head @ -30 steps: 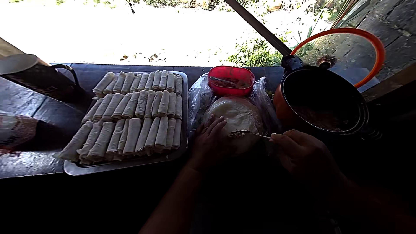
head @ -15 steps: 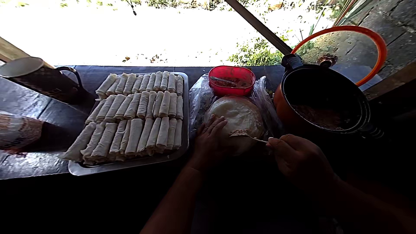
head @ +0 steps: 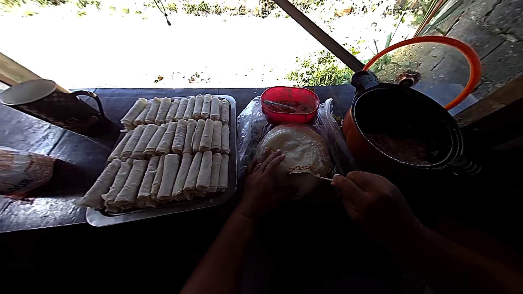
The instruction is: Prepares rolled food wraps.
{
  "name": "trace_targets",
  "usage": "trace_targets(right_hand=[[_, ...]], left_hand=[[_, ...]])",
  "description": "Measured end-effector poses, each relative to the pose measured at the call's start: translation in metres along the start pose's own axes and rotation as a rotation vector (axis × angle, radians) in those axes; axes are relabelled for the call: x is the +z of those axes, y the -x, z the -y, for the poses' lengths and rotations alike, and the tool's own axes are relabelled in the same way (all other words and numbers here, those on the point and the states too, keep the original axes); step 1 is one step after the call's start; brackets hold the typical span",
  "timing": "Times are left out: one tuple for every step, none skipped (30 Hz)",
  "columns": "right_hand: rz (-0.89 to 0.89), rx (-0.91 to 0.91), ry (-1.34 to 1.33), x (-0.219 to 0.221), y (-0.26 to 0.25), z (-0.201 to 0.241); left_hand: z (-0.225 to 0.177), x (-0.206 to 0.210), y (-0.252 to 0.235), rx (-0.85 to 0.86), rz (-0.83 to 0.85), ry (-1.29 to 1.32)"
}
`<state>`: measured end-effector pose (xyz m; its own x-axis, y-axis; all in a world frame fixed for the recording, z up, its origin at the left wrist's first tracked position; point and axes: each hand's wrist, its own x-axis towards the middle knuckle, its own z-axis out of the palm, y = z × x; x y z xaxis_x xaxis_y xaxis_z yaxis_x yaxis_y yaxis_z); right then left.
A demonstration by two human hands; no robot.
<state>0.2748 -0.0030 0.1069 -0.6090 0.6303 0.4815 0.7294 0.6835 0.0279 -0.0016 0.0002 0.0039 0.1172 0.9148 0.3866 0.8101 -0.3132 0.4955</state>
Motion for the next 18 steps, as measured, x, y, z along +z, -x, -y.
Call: trace_targets(right_hand=[[-0.011,0.010,-0.006,-0.0020,-0.0013,-0.0007],[-0.015,0.010,-0.018,-0.0035,-0.0017,-0.0007],[-0.013,-0.004,-0.027,-0.0035,-0.0015,0.0001],[-0.005,-0.024,-0.030,-0.0018,-0.0011,0.0015],[0.005,-0.041,-0.029,0.0007,-0.0008,0.0024],[0.014,-0.046,-0.022,0.0027,-0.0011,0.0026],[0.013,-0.038,-0.015,0.0036,-0.0019,0.0018],[0.001,-0.027,-0.007,0.0033,-0.0032,0.0005],[-0.010,-0.016,-0.011,0.0023,-0.0043,-0.0004],[-0.019,-0.012,-0.017,0.0014,-0.0047,-0.0006],[-0.022,-0.021,-0.024,0.0013,-0.0042,0.0000],[-0.013,-0.036,-0.027,0.0019,-0.0031,0.0011],[-0.001,-0.045,-0.025,0.0031,-0.0020,0.0024],[0.005,-0.045,-0.021,0.0041,-0.0014,0.0029],[-0.001,-0.034,-0.019,0.0038,-0.0016,0.0024],[-0.019,-0.018,-0.017,0.0017,-0.0028,0.0010],[-0.039,0.002,-0.018,-0.0011,-0.0046,-0.0003],[-0.053,0.018,-0.018,-0.0034,-0.0063,-0.0010]], left_hand=[[0.0000,0.0001,0.0003,-0.001,-0.001,0.000],[-0.0001,0.0002,0.0011,-0.002,0.001,-0.003],[0.0000,0.0002,0.0015,-0.003,0.002,-0.003],[0.0002,0.0000,0.0016,-0.005,0.005,-0.003],[0.0003,0.0000,0.0014,-0.004,0.003,-0.005],[0.0000,0.0001,0.0010,-0.003,-0.002,-0.008],[0.0000,0.0004,0.0006,0.001,-0.005,-0.008],[0.0003,0.0007,0.0004,0.001,-0.008,-0.008],[0.0004,0.0006,0.0005,-0.003,-0.006,-0.008],[0.0003,0.0001,0.0008,-0.008,-0.002,-0.008],[0.0000,-0.0003,0.0010,-0.011,0.001,-0.004],[-0.0001,-0.0002,0.0012,-0.011,0.001,0.000],[-0.0001,0.0001,0.0011,-0.008,-0.003,0.003],[0.0000,0.0001,0.0010,-0.005,0.000,0.002],[0.0000,0.0003,0.0009,-0.002,0.001,0.001],[0.0000,0.0006,0.0003,0.002,-0.005,-0.002],[-0.0002,0.0008,0.0000,0.005,-0.012,-0.008],[0.0001,0.0009,0.0005,0.009,-0.016,-0.012]])
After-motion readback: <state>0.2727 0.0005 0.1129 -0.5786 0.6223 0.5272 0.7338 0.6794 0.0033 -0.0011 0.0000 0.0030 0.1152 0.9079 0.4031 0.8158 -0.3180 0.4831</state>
